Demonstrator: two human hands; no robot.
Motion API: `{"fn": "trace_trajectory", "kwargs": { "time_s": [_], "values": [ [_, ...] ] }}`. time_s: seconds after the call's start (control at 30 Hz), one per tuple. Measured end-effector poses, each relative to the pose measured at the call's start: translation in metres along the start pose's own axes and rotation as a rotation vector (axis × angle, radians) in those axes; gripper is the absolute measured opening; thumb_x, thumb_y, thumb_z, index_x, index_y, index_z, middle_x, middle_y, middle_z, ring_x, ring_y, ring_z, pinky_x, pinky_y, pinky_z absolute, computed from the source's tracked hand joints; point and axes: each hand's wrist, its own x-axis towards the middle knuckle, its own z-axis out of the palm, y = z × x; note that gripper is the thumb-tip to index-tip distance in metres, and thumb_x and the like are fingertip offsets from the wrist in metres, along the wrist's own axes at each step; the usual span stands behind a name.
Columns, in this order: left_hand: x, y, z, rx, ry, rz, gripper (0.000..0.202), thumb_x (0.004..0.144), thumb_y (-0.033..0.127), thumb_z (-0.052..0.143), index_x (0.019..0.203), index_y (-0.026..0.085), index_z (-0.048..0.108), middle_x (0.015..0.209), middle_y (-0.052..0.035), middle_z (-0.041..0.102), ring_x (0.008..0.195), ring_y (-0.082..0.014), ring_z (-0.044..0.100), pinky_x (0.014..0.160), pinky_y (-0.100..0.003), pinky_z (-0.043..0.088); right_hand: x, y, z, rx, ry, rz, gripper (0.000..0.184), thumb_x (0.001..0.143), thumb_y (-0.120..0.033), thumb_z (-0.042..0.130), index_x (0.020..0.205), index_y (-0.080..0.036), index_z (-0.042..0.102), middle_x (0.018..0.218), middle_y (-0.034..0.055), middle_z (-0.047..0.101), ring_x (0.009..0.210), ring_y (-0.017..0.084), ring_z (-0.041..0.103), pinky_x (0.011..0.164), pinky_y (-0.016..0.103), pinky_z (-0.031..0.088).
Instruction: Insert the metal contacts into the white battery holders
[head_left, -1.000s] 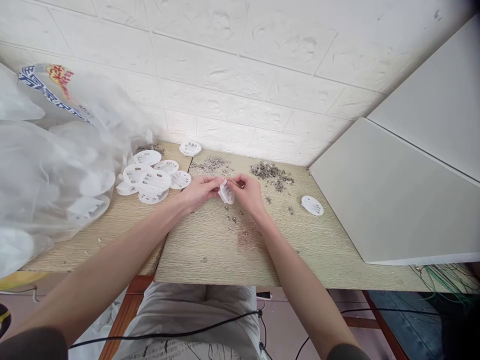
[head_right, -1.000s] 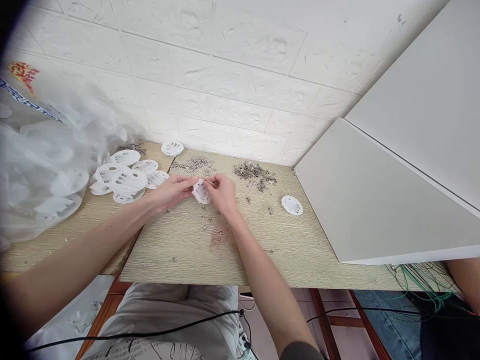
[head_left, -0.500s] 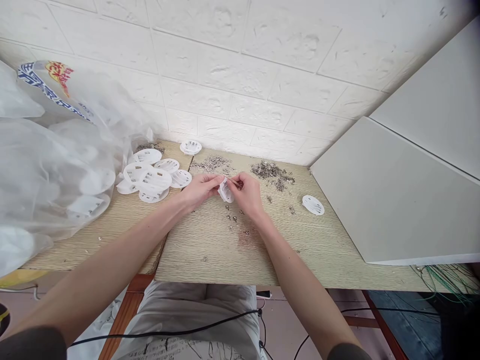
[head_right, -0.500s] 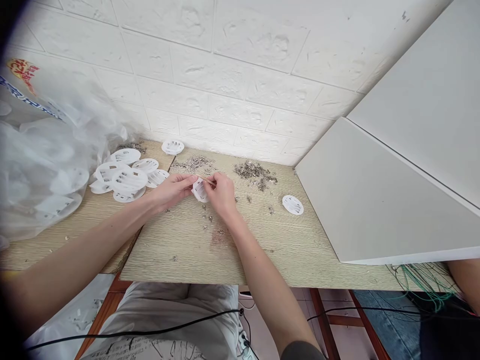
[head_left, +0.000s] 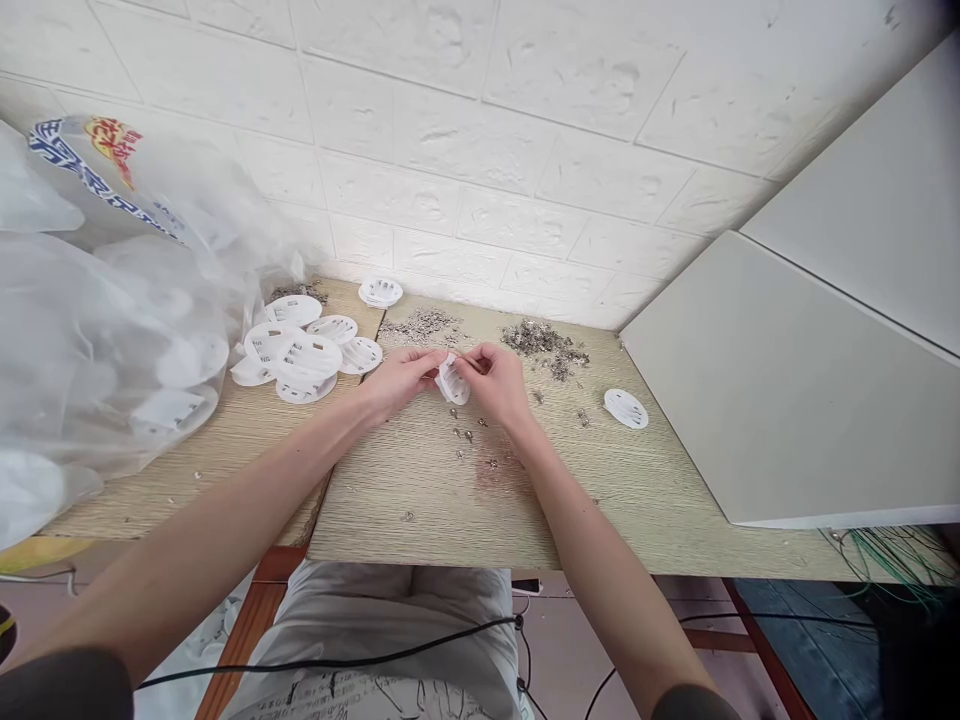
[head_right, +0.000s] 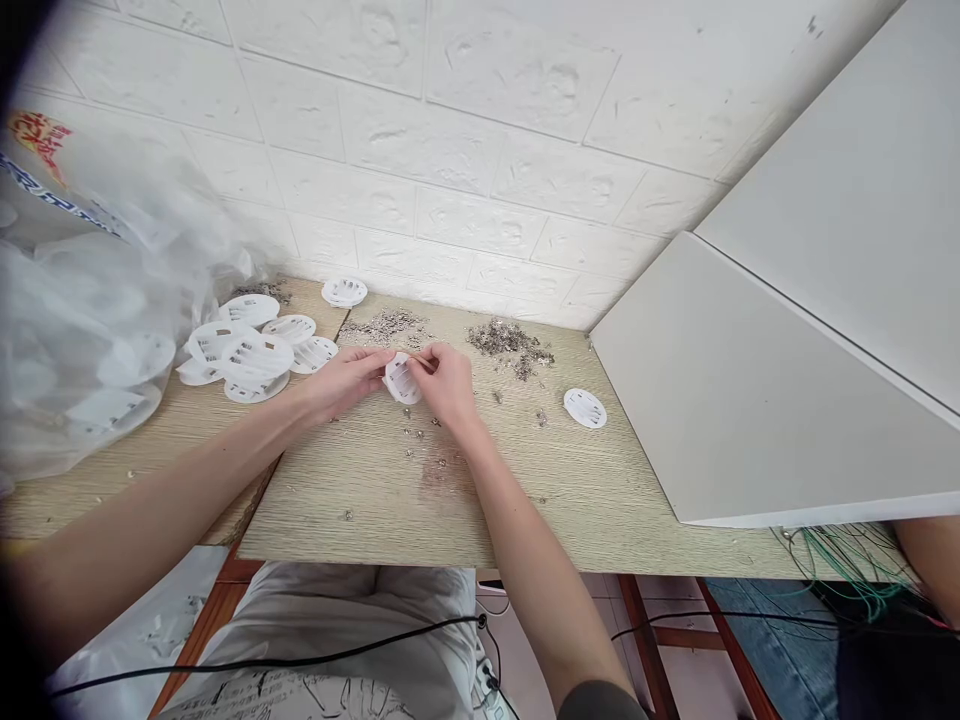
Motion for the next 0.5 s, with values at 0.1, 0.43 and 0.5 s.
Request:
{"fn": "trace_trajectory", "kwargs": {
  "time_s": [0.1,0.43,0.5],
  "values": [
    [0.0002,0.0009,0.0005,-0.05,0.045,-0.026,0.015,0.078,0.025,0.068,0.078,0.012,0.076,0.081,-0.0084,0.07,0.078,-0.0161,0.059,0.08,-0.031,0.048,0.0013,-0.0005,-0.0024,0.035,-0.035,0.024,0.015,0.077,-0.029,0.06,0.068,-0.016,0.06,0.065,0.0005,0.06,0.06,0.013,0.049,0.058,0.027,0.037],
    [0.0029,0.0007,0.0,-0.101,0.107,-0.061,0.018,0.085,0.021,0.061,0.075,0.01,0.072,0.079,-0.01,0.07,0.076,-0.0162,0.061,0.074,-0.031,0.049,0.0017,-0.0008,-0.0035,0.028,-0.068,0.04,0.016,0.079,-0.027,0.058,0.08,-0.015,0.069,0.077,0.0041,0.068,0.068,0.015,0.056,0.064,0.027,0.041],
    [0.0024,0.0013,0.0001,-0.107,0.107,-0.067,0.018,0.084,0.022,0.063,0.074,0.01,0.072,0.081,-0.0106,0.07,0.077,-0.0168,0.061,0.076,-0.032,0.05,0.002,0.0,-0.0031,0.026,-0.067,0.054,0.015,0.079,-0.027,0.059,0.081,-0.015,0.069,0.078,0.0041,0.069,0.068,0.015,0.057,0.064,0.028,0.042]
  ]
}}
